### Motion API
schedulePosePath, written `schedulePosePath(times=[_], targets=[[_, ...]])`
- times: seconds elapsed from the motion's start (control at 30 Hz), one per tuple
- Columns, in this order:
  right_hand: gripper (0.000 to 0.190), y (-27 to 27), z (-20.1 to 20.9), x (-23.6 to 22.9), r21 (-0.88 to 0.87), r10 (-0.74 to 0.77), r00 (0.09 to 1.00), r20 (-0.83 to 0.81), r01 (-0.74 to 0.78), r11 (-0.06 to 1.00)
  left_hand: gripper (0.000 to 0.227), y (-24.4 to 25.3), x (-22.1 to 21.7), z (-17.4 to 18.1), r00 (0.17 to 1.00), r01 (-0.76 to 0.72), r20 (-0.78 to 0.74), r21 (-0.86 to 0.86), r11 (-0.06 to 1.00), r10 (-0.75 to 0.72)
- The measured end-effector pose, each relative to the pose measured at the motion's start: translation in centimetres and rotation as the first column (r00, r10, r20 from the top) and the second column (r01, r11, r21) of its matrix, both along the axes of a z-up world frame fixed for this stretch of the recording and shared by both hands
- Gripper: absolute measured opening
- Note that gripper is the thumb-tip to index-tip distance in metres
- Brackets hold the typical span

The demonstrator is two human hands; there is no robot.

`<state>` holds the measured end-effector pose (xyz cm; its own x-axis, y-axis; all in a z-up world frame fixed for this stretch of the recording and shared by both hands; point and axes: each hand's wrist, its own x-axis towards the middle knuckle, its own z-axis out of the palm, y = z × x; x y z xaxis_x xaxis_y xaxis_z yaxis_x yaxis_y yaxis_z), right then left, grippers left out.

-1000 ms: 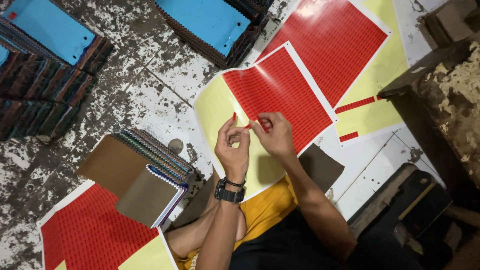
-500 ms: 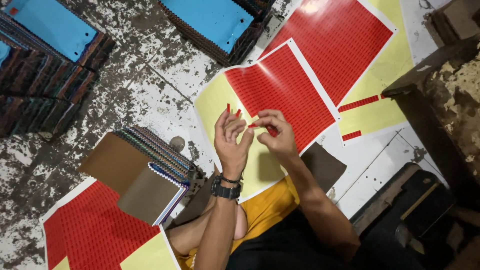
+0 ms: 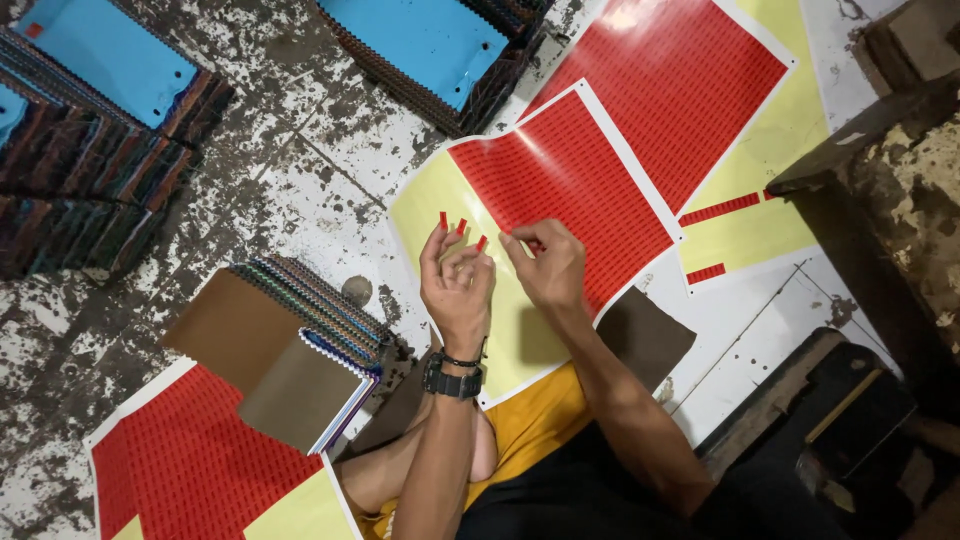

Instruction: The person sits on the floor and assembles notebooks by hand. They peel small red adhesive strips from a sheet and apply them to the spine of a stack of colorful paper sheets, pressing them down to secure the binding.

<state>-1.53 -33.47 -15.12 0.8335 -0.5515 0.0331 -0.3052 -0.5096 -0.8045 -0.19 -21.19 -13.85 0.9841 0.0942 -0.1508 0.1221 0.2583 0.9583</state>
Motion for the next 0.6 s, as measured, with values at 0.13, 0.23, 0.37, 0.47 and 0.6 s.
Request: schedulePosePath(times=[0.13, 0.23, 0.37, 0.47, 0.6], targets=[[0.033, -0.5, 1.1, 0.1, 0.123, -0.035, 0.999, -0.031, 0.038, 0.992, 0.075, 0.1, -0.1, -0.6, 1.000, 0.001, 0.020, -0.009, 1.000, 0.000], [0.037, -1.7, -0.1, 0.2, 0.176, 0.009, 0.995, -0.101, 0.010, 0.984, 0.074, 0.2, 0.0, -0.7, 1.000, 0.013, 0.026, -0.013, 1.000, -0.013], [0.033, -1.4, 0.0, 0.1, 0.203, -0.008, 0.995, -0.102, 0.028, 0.979, 0.070, 0.4, -0.3, -1.3, 0.999, 0.027, 0.030, -0.019, 0.999, -0.026], [0.026, -0.8, 0.8, 0.0, 0.210, -0.055, 0.996, -0.071, 0.068, 0.975, 0.071, 0.5, -0.2, -1.6, 0.999, 0.035, 0.031, -0.022, 0.999, -0.034], [0.020, -0.6, 0.6, -0.4, 0.281, -0.031, 1.000, 0.002, 0.029, 0.959, 0.073, 0.3, 0.2, -0.5, 0.997, 0.065, 0.043, -0.056, 0.996, -0.063]])
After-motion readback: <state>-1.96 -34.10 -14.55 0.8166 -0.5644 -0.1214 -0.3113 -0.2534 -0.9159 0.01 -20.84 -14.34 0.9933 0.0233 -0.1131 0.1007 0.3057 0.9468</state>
